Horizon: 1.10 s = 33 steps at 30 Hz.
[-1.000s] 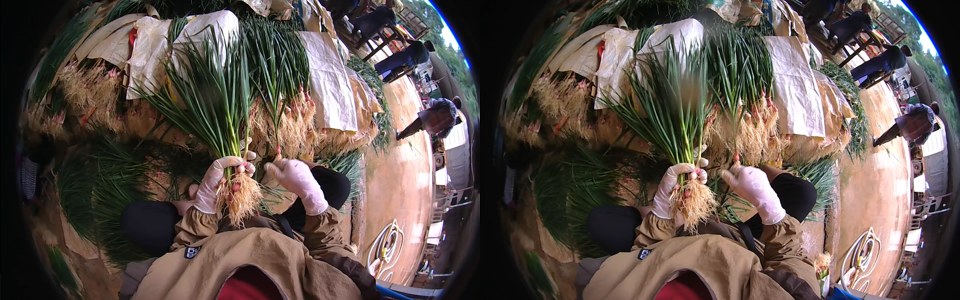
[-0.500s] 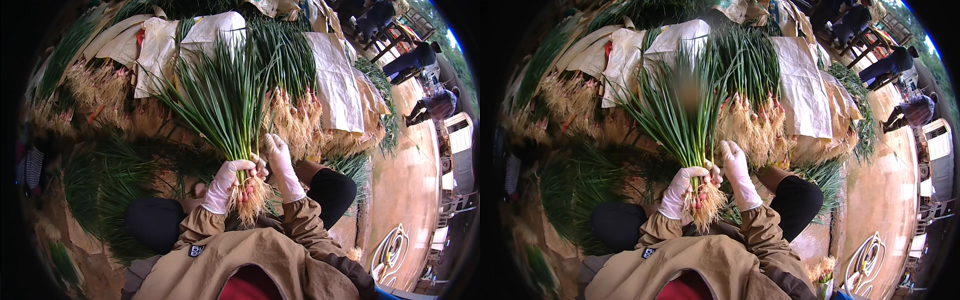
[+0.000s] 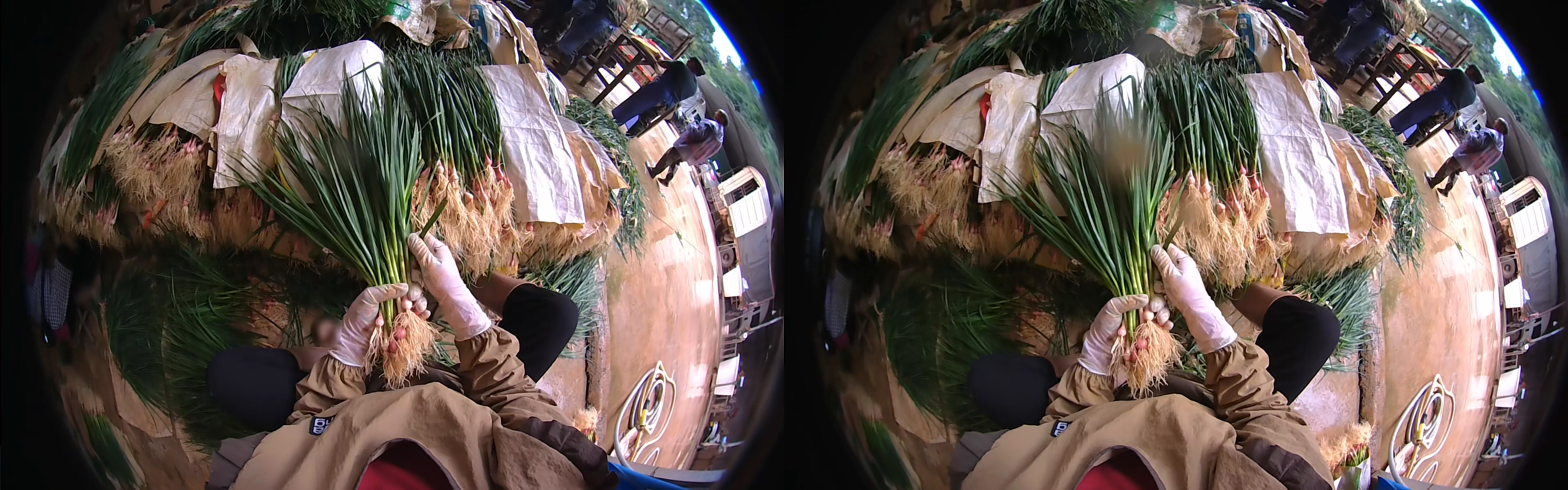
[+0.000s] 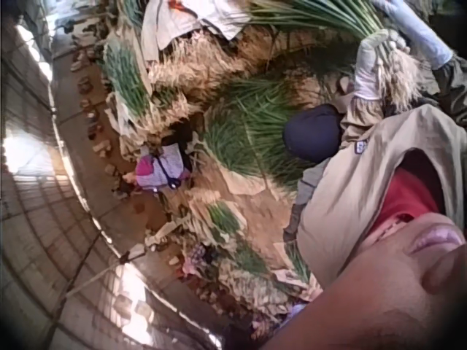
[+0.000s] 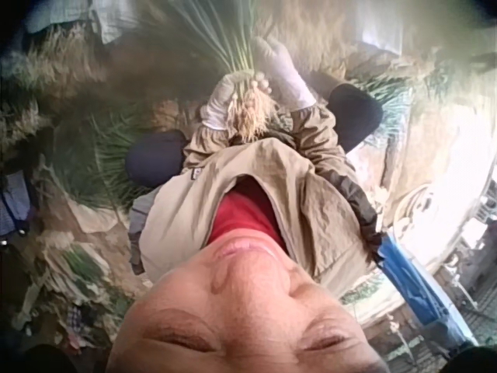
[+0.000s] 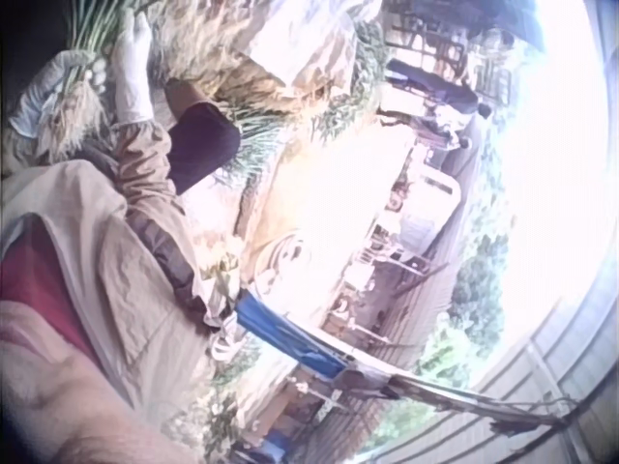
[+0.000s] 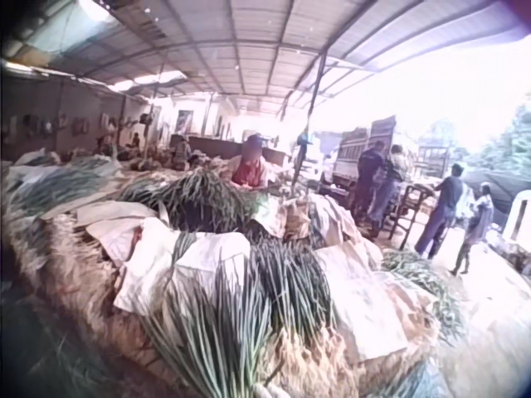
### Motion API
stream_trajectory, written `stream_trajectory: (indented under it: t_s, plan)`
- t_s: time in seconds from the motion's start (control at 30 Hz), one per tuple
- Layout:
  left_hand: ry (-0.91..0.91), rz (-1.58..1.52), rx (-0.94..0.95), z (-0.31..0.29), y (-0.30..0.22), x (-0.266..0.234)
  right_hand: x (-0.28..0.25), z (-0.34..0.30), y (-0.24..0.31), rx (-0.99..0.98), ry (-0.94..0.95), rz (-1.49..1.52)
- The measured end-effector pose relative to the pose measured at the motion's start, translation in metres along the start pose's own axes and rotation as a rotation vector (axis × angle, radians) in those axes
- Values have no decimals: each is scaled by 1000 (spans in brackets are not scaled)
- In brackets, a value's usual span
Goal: The person bundles green onions together by hand, wrapping several stalks into groups and then placing them onto a larger pile.
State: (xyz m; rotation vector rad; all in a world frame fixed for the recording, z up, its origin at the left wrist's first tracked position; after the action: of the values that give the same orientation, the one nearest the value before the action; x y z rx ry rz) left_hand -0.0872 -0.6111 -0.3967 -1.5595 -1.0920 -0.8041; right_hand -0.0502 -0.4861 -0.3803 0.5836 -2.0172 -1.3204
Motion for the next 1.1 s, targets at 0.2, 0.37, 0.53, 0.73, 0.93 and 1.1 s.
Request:
stream_trajectory:
  t_s: [0.2,0.37,0.53,0.73,0.93,1.1]
  plan:
    - [157,-114,155,1,2,28,-24,27,-36,66,100,-184]
    - [508,-173,292,-3,-15,23,-40,11,72,-92,-48,-1331]
    - [428,-102,258,13,-9,32,-91,105,135,-130,-488,-1523]
    - [-41,-51,49,7,-10,9,-51,26,75,-27,-50,-746]
    - [-92,-159,101,25,5,13,-30,7,8,220,94,315]
    - [-161,147,-120,-1,-8,1,-30,3,9,-74,-19,-526]
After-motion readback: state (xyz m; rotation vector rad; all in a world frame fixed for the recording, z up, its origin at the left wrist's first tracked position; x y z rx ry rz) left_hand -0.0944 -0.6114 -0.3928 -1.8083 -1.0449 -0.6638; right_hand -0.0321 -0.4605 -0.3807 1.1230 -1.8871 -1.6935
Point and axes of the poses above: each hand's wrist, its own z-axis towards the middle knuckle, its own x-axis out of the palm, y = z × x, the point moved 4 cm from there along z, towards the middle knuckle, and after that the axes turned 6 degrees about z, right-handed, at the moved point
